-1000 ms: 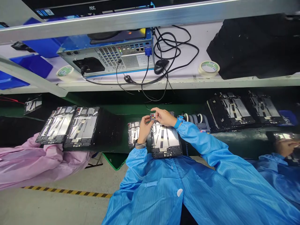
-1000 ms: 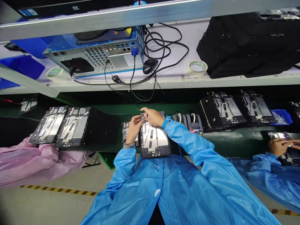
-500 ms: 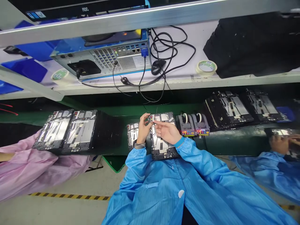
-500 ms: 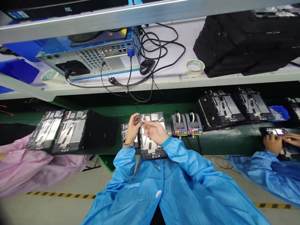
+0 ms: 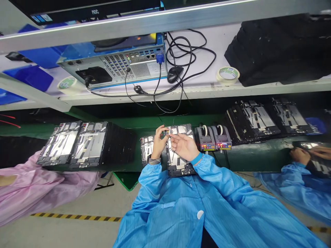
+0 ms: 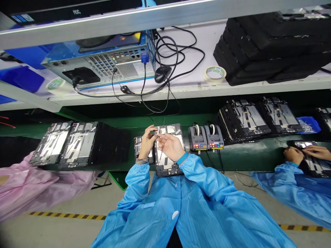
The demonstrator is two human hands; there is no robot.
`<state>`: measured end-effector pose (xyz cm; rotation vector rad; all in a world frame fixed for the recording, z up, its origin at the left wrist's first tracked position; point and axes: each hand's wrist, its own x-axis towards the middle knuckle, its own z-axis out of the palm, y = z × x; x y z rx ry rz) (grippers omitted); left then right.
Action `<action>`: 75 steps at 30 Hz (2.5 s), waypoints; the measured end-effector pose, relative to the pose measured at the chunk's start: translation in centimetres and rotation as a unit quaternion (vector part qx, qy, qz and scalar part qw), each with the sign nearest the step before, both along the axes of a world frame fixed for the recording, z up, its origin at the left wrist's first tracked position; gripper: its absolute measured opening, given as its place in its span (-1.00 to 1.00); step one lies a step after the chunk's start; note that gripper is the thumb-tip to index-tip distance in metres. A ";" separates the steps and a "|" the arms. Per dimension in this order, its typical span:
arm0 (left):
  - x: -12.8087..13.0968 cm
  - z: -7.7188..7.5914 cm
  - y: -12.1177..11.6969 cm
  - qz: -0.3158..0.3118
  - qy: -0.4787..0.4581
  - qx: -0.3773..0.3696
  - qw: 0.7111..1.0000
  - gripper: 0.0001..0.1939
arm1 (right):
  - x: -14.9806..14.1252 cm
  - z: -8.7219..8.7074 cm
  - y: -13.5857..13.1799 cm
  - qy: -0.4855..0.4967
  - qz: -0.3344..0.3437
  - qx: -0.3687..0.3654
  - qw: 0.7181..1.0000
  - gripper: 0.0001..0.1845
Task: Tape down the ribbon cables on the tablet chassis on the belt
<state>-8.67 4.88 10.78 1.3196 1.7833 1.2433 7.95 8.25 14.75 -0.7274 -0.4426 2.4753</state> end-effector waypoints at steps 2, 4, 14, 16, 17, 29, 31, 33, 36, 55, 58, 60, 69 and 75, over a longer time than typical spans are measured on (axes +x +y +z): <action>0.0 0.1 0.0 -0.005 0.014 -0.001 1.000 -0.76 | 0.0 0.1 0.0 0.001 -0.004 -0.003 1.000 -0.63; 0.0 0.2 0.0 -0.007 0.031 -0.002 0.999 -0.77 | -0.1 0.1 0.0 -0.005 -0.006 0.000 1.000 -0.62; 0.0 0.5 -0.5 0.001 0.111 0.001 0.994 -0.79 | 2.0 0.7 -0.7 -0.154 0.076 0.244 0.955 -0.56; 0.0 0.4 -0.5 -0.006 0.102 0.001 0.995 -0.79 | 2.5 0.8 0.1 -0.275 0.083 0.431 0.855 -0.59; -0.1 0.3 -0.4 -0.005 0.101 0.000 0.995 -0.80 | 2.6 0.9 0.7 -0.332 0.088 0.523 0.780 -0.59; -0.7 0.6 0.1 -0.019 0.082 -0.013 0.996 -0.83 | 1.2 -0.7 4.8 -0.400 0.241 0.812 0.351 -0.49; -0.8 0.8 0.3 -0.025 0.084 -0.012 0.996 -0.84 | 1.7 -0.5 5.3 -0.383 0.225 0.811 0.380 -0.52; -1.0 0.9 0.6 -0.024 0.083 -0.018 0.996 -0.85 | 2.9 -0.1 5.7 -0.390 0.162 0.788 0.448 -0.57; -1.2 1.5 1.1 -0.028 0.090 -0.030 0.995 -0.87 | 6.1 -0.1 5.5 -0.442 -0.005 0.697 0.564 -0.60; 2.8 3.3 -13.0 0.168 -0.218 -0.031 0.961 -0.28 | 9.3 0.6 -8.0 -0.377 0.008 0.589 0.715 -0.27; -4.0 1.8 -16.2 0.228 -0.270 -0.020 0.935 -0.29 | 8.5 2.5 -6.9 -0.273 0.058 0.605 0.746 -0.40; -8.8 -1.2 -17.9 0.282 -0.270 -0.007 0.921 -0.35 | 10.2 1.8 -5.5 -0.265 0.022 0.564 0.782 -0.56; -17.2 -17.3 -14.9 0.302 -0.339 -0.107 0.885 -0.35 | 28.1 -21.1 -4.1 -0.565 -0.316 0.137 0.750 -0.66; -17.3 -20.3 -13.8 0.267 -0.349 -0.132 0.889 -0.32 | 29.2 -26.7 -7.9 -0.584 -0.288 0.054 0.758 -0.64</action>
